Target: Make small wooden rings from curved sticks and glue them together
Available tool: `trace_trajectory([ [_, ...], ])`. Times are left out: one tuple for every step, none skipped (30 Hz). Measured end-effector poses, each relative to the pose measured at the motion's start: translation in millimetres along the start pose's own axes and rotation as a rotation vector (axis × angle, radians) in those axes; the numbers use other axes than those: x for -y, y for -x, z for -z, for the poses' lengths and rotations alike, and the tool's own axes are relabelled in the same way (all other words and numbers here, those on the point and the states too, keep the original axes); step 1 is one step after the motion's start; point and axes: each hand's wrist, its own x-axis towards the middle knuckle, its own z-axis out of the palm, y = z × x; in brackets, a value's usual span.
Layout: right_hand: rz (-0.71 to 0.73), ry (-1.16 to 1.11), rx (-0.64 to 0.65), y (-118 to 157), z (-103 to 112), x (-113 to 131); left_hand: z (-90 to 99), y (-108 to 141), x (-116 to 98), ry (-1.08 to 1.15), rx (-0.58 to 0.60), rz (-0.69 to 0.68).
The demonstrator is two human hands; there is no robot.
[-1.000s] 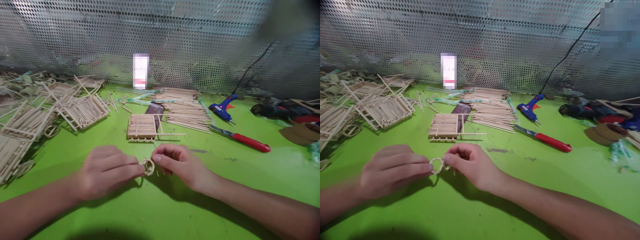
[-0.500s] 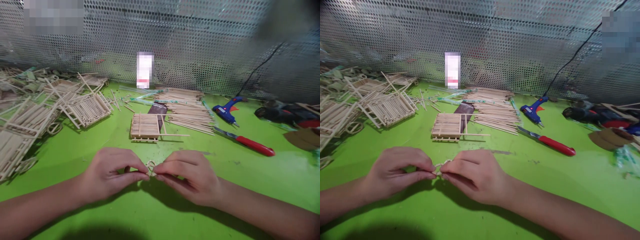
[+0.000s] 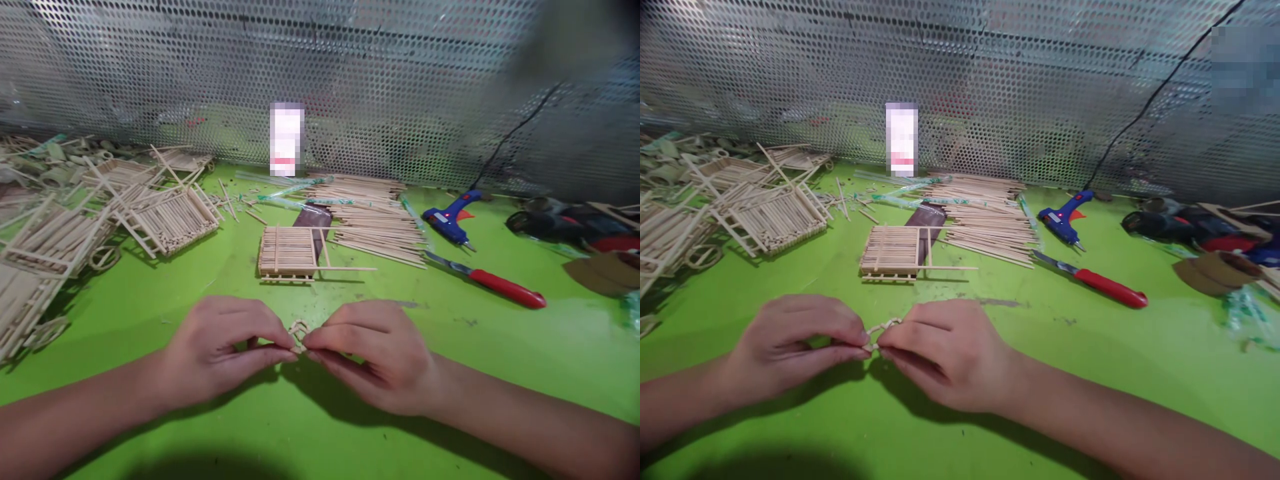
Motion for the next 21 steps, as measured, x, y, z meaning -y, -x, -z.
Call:
trace_trajectory([
  [0.001,0.0,-0.002,0.5,-0.3,0.0,0.3,-0.1,-0.2,-0.011,0.002,-0.003],
  [-0.001,-0.001,0.001,1.1,-0.6,0.0,0.7,-0.1,-0.4,-0.026,0.005,-0.006],
  [-0.002,-0.002,0.005,1.6,-0.8,-0.1,1.2,0.0,-0.5,-0.043,0.009,-0.011],
  [-0.003,-0.004,0.008,2.1,-1.0,-0.2,1.6,0.2,-0.6,-0.06,0.016,-0.017],
  [-0.007,-0.003,0.015,2.3,-1.1,-0.2,2.1,0.5,-0.6,-0.075,0.023,-0.025],
  [-0.009,-0.001,0.019,2.3,-1.0,-0.1,2.4,0.9,-0.5,-0.089,0.029,-0.032],
  [-0.009,0.001,0.022,2.1,-0.9,0.0,2.7,1.3,-0.3,-0.101,0.033,-0.038],
  [-0.009,0.005,0.023,1.7,-0.7,0.3,2.8,1.6,0.0,-0.111,0.036,-0.046],
  [-0.006,0.01,0.019,1.1,-0.4,0.7,2.9,1.9,0.3,-0.122,0.038,-0.052],
  [-0.001,0.017,0.017,0.5,-0.2,1.1,3.1,2.1,0.6,-0.134,0.042,-0.059],
  [0.006,0.023,0.013,-0.1,0.0,1.6,3.2,2.2,0.7,-0.143,0.048,-0.064],
  [0.013,0.029,0.01,-0.5,0.1,1.9,3.5,2.2,0.7,-0.149,0.056,-0.071],
  [0.018,0.034,0.008,-0.7,0.0,2.1,3.9,2.1,0.6,-0.151,0.064,-0.08],
  [0.023,0.037,0.006,-0.6,-0.2,2.1,4.5,2.1,0.4,-0.155,0.069,-0.09],
  [0.024,0.035,0.008,-0.1,-0.4,1.9,5.1,2.0,0.0,-0.16,0.071,-0.101],
  [0.023,0.024,0.006,0.6,-0.7,1.4,5.8,2.0,-0.4,-0.168,0.068,-0.112],
  [0.018,-0.004,-0.003,1.4,-0.9,0.9,6.5,2.1,-0.8,-0.181,0.062,-0.123],
  [-0.005,-0.048,-0.013,2.1,-1.0,0.4,7.1,2.3,-1.2,-0.198,0.055,-0.134],
  [-0.055,-0.103,-0.02,2.6,-0.9,0.0,7.6,2.5,-1.5,-0.217,0.05,-0.142],
  [-0.138,-0.163,-0.021,2.5,-0.6,-0.2,7.8,2.7,-1.6,-0.237,0.045,-0.153],
  [-0.255,-0.223,-0.006,2.0,-0.2,-0.2,7.7,3.0,-1.5,-0.258,0.037,-0.166],
])
